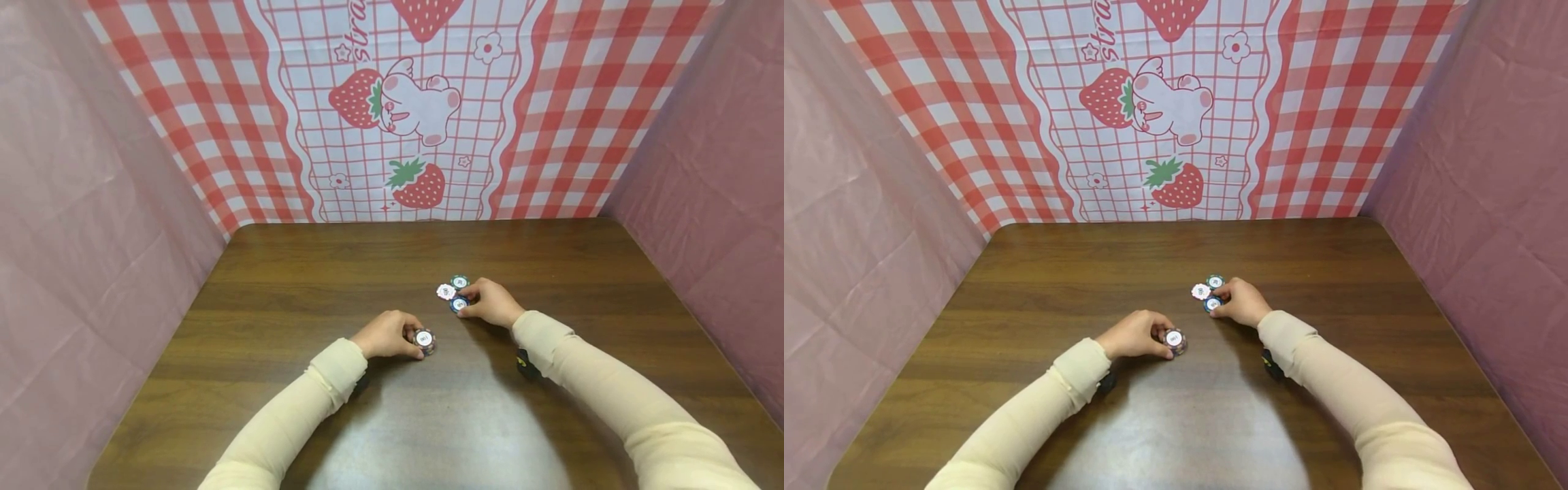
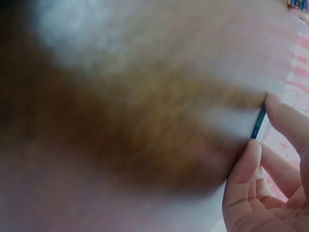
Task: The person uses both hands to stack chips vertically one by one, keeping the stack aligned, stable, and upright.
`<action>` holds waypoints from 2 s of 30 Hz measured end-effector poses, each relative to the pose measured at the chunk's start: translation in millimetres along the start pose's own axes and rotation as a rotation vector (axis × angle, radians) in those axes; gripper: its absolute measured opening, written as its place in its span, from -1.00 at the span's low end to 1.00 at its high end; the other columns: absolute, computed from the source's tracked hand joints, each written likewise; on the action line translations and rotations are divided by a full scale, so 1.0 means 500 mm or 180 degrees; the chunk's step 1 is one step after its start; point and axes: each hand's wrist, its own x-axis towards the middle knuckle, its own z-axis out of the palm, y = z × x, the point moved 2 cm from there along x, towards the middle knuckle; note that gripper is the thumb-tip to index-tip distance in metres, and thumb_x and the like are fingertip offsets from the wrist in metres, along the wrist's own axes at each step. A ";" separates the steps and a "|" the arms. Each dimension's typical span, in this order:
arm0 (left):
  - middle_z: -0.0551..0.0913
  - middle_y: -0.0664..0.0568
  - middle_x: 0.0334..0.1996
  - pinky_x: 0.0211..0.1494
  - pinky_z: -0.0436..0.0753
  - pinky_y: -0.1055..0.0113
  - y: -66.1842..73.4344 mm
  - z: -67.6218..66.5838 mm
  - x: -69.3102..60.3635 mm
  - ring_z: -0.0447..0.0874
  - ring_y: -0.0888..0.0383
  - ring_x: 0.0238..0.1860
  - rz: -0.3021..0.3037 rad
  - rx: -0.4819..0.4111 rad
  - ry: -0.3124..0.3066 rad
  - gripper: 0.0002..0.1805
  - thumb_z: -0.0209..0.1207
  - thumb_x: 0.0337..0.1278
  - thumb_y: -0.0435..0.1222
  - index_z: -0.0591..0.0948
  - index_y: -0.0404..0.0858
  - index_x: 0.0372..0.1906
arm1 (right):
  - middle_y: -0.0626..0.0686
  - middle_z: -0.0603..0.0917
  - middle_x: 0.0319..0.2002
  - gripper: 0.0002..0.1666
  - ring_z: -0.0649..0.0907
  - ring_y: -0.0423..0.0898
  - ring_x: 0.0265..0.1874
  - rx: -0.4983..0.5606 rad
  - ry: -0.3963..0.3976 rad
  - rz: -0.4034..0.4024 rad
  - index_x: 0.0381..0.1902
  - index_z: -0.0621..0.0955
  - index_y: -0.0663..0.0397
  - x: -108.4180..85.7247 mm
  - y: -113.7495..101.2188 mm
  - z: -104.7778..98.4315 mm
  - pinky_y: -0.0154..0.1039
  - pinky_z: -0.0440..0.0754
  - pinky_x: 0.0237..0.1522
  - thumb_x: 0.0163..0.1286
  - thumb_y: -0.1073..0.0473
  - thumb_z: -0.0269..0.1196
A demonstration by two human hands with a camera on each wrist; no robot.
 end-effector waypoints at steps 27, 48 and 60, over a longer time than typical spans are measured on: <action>0.57 0.19 -0.53 -0.32 0.45 0.45 -0.001 -0.001 0.001 0.46 0.33 -0.46 0.0005 -0.0011 -0.0008 -0.64 0.54 -0.24 -0.21 0.70 -0.18 -0.23 | 0.05 0.65 -0.43 -0.68 0.50 -0.13 -0.43 -0.0406 0.0002 -0.0308 -0.28 0.76 0.19 0.006 -0.013 -0.006 -0.17 0.49 -0.28 0.03 0.12 0.50; 0.61 0.14 -0.51 -0.33 0.43 0.49 0.007 -0.002 -0.003 0.45 0.35 -0.48 0.0098 0.0029 0.0027 -0.64 0.53 -0.25 -0.24 0.71 -0.20 -0.23 | 0.11 0.75 -0.28 -0.58 0.62 -0.11 -0.30 0.0279 0.0340 -0.0119 -0.12 0.71 0.21 -0.007 -0.002 -0.051 -0.24 0.54 -0.23 0.13 0.07 0.47; 0.59 0.15 -0.52 -0.34 0.43 0.49 0.006 -0.002 -0.002 0.44 0.36 -0.48 0.0052 -0.0034 -0.0011 -0.64 0.54 -0.24 -0.23 0.71 -0.20 -0.23 | 0.08 0.74 -0.36 -0.58 0.60 -0.21 -0.44 0.0620 0.0656 -0.0434 -0.14 0.73 0.19 -0.019 -0.028 -0.040 -0.40 0.53 -0.39 0.06 0.10 0.52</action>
